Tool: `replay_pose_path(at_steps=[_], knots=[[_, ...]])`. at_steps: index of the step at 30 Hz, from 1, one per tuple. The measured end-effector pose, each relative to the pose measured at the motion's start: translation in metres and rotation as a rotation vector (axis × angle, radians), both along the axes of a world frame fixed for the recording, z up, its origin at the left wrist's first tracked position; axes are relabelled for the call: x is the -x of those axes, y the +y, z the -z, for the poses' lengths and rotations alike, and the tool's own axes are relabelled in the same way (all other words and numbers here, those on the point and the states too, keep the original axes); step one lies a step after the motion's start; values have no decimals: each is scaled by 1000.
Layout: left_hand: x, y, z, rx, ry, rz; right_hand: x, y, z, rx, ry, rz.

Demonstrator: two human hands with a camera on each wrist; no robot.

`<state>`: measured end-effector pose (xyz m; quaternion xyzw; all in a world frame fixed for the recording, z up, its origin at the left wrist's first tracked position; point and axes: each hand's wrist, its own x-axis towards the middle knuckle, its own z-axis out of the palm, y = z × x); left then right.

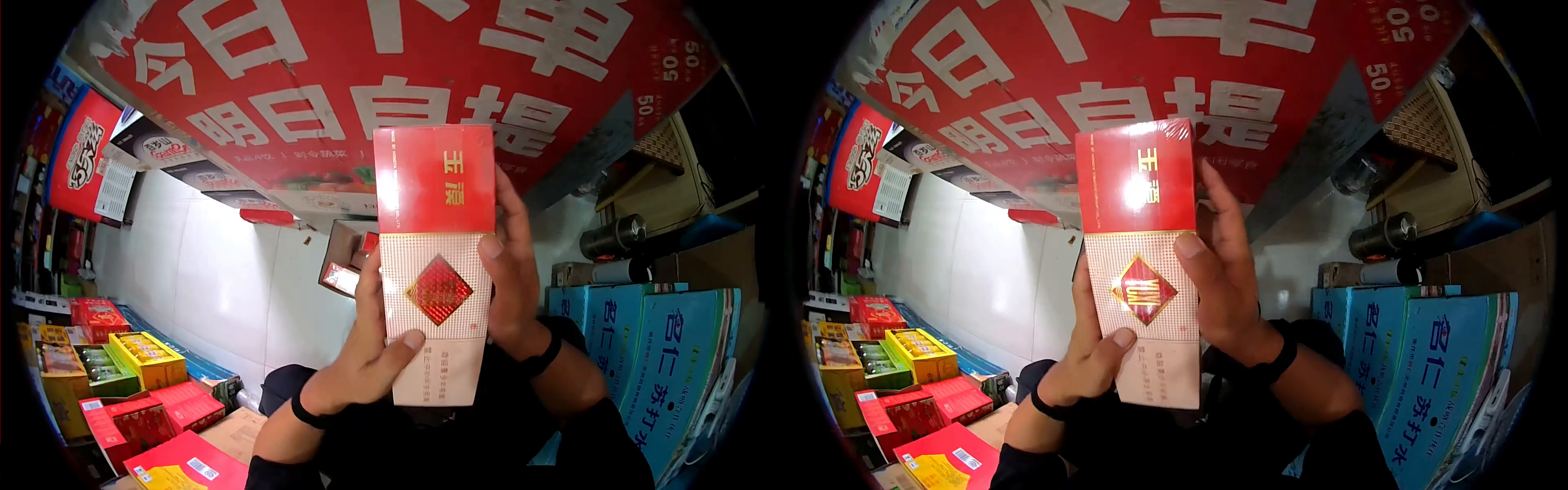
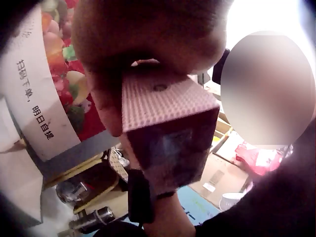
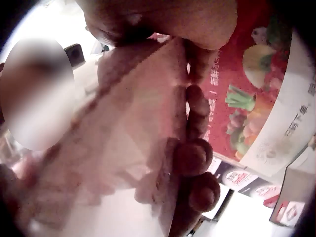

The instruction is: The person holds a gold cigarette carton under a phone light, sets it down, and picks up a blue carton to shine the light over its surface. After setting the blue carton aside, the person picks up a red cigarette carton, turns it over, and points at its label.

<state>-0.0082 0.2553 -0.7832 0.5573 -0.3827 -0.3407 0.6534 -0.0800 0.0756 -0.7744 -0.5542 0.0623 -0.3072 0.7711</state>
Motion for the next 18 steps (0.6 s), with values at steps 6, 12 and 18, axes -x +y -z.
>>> replay_pose_path(at_steps=[6,12,18], knots=[[-58,1,28,-171,-95,-21,6,-36,4,293,57,182],[-124,-15,107,-829,-586,-96,5,-43,37,409,338,135],[-127,-19,196,-873,-1107,-182,3,-38,86,858,506,24]])
